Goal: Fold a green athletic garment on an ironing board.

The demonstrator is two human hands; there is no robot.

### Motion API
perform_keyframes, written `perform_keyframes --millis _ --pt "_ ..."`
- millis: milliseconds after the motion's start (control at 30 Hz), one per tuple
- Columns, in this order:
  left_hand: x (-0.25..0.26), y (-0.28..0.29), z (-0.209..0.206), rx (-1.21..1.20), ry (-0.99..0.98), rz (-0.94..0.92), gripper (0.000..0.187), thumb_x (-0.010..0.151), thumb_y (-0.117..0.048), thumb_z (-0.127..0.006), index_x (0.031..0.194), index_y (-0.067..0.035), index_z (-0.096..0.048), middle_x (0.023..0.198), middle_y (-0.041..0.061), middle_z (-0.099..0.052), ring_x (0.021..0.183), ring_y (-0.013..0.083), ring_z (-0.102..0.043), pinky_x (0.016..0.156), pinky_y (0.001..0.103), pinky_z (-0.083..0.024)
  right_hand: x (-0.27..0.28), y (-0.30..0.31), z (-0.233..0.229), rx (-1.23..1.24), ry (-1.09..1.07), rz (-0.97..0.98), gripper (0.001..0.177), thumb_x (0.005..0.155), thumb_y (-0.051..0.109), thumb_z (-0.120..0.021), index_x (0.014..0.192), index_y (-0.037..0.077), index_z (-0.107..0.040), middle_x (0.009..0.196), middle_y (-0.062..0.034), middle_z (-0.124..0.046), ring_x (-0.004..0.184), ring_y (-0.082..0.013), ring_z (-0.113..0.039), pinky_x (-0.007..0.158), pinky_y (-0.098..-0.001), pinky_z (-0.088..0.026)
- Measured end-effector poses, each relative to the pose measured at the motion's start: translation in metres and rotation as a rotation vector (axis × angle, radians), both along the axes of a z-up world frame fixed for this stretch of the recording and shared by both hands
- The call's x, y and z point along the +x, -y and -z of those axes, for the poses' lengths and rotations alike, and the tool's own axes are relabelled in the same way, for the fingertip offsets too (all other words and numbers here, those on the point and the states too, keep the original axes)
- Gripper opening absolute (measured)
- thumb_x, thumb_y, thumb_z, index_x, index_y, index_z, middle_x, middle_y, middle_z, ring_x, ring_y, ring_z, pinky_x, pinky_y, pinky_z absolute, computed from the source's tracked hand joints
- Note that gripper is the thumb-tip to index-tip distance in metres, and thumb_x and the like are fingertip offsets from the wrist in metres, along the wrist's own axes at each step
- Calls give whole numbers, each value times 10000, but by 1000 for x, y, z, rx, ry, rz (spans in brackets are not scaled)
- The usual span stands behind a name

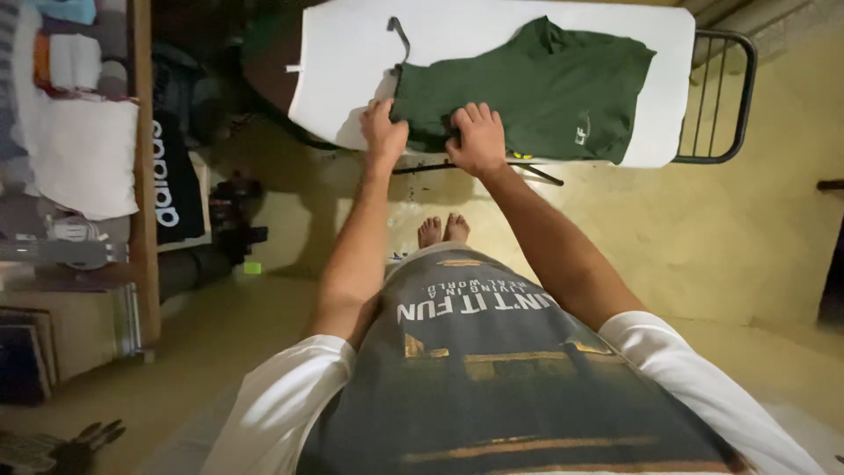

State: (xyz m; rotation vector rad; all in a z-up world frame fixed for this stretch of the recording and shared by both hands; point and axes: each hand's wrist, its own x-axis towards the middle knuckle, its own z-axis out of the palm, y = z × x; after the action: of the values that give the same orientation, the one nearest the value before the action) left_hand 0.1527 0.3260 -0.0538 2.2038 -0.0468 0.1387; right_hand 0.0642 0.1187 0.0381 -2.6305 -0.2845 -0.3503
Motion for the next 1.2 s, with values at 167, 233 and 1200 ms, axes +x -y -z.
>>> perform_keyframes --millis 167,233,1200 --pt "-39 -4 -41 315 -48 103 657 630 -36 -828 1256 -19 -633 1315 233 -493 1244 480 -456 1057 608 -388 -5 8 29 -73 -3 -20 312 713 149 -713 998 114 -588 1007 -114 -548 996 -335 -515 826 -471 -419" --pt "-46 -2 -45 335 -117 90 656 654 -103 -890 1261 -71 -642 1351 221 -443 1313 460 -430 1091 622 -359 -7 10 30 -105 -8 -25 314 716 143 -706 1006 113 -589 1009 -114 -545 991 -329 -515 823 -468 -420" --pt "-3 -22 -22 154 207 -71 192 904 -173 -700 1035 -53 -626 933 158 -632 878 389 -624 757 505 -487 35 -26 25 135 31 126 68 849 135 -676 866 112 -615 852 -70 -642 849 -330 -604 748 -462 -458"
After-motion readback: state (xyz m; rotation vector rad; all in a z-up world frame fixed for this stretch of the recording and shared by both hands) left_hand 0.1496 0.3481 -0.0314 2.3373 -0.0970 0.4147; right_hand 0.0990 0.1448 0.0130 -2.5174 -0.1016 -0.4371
